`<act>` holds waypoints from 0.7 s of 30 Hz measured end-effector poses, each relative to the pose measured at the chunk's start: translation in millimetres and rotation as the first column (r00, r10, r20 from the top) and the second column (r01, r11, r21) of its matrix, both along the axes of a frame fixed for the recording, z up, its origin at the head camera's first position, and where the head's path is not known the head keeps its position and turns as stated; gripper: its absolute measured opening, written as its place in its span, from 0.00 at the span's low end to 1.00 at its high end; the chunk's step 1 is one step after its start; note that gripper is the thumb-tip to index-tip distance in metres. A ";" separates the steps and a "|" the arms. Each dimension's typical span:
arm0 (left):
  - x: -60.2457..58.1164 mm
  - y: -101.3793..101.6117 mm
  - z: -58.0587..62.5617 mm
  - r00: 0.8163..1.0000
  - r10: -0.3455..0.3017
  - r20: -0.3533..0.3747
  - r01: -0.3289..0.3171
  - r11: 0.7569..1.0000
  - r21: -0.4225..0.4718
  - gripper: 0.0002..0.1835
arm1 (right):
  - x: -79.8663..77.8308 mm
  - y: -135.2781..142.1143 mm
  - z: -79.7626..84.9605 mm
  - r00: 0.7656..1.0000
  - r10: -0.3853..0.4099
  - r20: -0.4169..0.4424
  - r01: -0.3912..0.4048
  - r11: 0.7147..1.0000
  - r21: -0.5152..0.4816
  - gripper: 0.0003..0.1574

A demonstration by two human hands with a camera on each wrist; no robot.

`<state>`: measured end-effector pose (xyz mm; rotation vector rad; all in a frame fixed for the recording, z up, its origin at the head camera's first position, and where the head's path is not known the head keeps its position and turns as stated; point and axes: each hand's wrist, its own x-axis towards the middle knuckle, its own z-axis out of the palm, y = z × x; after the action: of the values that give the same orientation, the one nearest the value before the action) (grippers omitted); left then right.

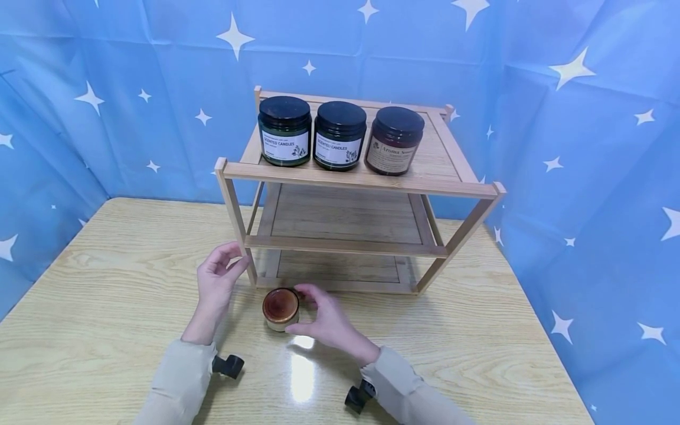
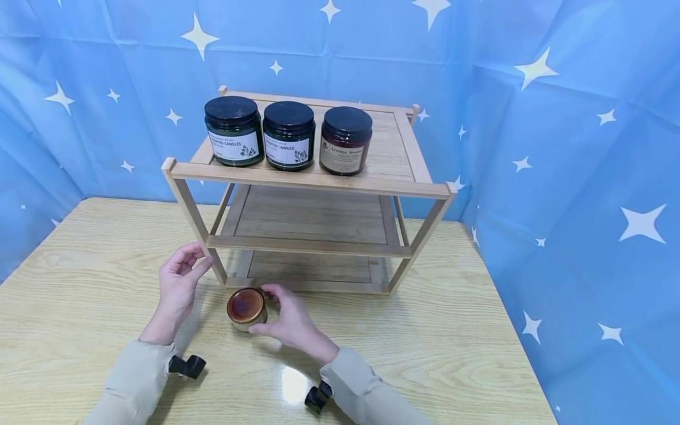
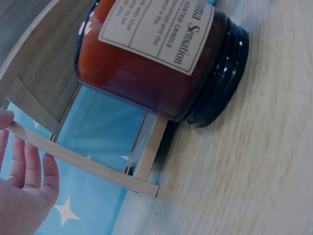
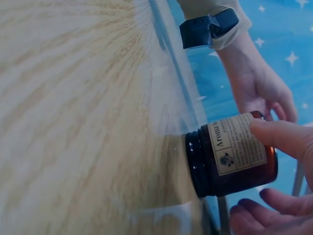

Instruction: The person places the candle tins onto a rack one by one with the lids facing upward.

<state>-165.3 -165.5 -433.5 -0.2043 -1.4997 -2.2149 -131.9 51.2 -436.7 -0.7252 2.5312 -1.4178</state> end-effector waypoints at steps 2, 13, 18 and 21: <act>-0.1 0.0 -0.1 1.000 0.000 0.000 0.000 1.000 -0.001 0.24 | -0.9 -1.0 -1.3 1.000 0.002 -0.005 -0.002 1.000 0.010 0.47; -1.8 0.5 -0.4 1.000 0.001 -0.016 -0.001 1.000 0.013 0.26 | -4.5 -7.7 -7.2 0.999 0.022 -0.023 -0.022 1.000 0.021 0.46; -2.0 0.5 -0.5 1.000 -0.002 -0.026 0.002 1.000 0.021 0.26 | -6.2 -10.4 -8.6 0.999 0.030 -0.022 -0.030 1.000 0.002 0.45; -2.0 0.4 -0.6 1.000 0.001 -0.027 0.000 1.000 0.026 0.26 | -6.5 -11.3 -9.0 1.000 0.028 -0.008 -0.029 1.000 -0.009 0.44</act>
<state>-167.3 -165.1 -434.0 -0.2243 -1.4563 -2.2212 -138.4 40.0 -445.7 -0.7665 2.5116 -1.4206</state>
